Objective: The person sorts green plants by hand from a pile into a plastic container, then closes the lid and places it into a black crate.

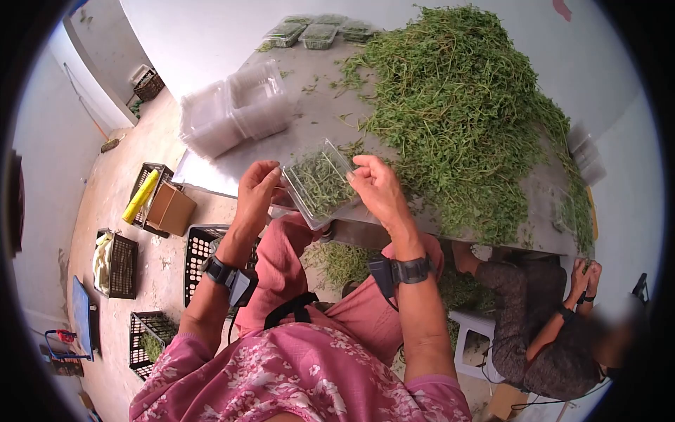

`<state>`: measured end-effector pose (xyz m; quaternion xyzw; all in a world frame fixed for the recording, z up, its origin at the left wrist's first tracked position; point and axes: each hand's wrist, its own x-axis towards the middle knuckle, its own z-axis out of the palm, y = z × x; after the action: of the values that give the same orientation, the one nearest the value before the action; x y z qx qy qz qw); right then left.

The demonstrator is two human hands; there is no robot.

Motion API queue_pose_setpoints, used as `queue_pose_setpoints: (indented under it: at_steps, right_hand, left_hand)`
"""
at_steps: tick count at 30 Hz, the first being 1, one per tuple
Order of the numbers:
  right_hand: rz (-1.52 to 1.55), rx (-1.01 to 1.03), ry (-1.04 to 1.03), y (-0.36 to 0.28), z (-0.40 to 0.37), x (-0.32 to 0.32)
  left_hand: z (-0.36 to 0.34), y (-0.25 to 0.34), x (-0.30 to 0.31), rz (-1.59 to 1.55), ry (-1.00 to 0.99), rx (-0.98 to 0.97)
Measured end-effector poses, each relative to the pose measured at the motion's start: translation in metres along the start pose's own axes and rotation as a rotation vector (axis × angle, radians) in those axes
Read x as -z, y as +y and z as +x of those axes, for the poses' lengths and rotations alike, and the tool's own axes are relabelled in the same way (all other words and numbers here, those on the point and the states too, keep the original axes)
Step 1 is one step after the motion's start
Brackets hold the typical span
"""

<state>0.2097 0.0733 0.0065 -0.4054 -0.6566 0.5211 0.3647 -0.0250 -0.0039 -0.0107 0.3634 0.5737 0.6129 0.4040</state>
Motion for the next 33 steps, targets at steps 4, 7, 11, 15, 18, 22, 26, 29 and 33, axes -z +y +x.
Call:
queue_pose_setpoints:
  at_steps: [4,7,11,15,18,22,26,29,33]
  right_hand:
    - [-0.033,0.026,-0.142,-0.001,-0.002,-0.002]
    - [-0.051,0.054,-0.214,0.001,-0.004,-0.006]
    - [-0.032,0.025,-0.347,-0.011,-0.017,-0.022]
    - [-0.048,-0.016,-0.463,0.000,-0.031,-0.052]
    - [-0.064,-0.027,-0.497,0.002,-0.043,-0.072]
    - [-0.160,-0.012,-0.533,0.010,-0.056,-0.100]
    - [-0.118,-0.038,-0.568,0.024,-0.058,-0.120]
    - [-0.107,-0.051,-0.605,0.035,-0.061,-0.131]
    - [-0.120,-0.034,-0.625,0.055,-0.064,-0.138]
  left_hand:
    - [-0.029,-0.007,0.024,-0.107,-0.022,0.011]
    - [-0.062,-0.009,0.042,-0.138,-0.065,0.076]
    - [-0.106,-0.007,0.060,-0.151,-0.047,0.216]
    - [-0.132,-0.017,0.084,-0.199,-0.065,0.280]
    - [-0.146,-0.022,0.103,-0.117,-0.087,0.336]
    - [-0.157,-0.040,0.127,0.009,-0.126,0.382]
    - [-0.169,-0.047,0.145,0.101,-0.141,0.421]
    - [-0.181,-0.067,0.155,0.115,-0.223,0.444]
    - [-0.185,-0.081,0.162,0.152,-0.252,0.438]
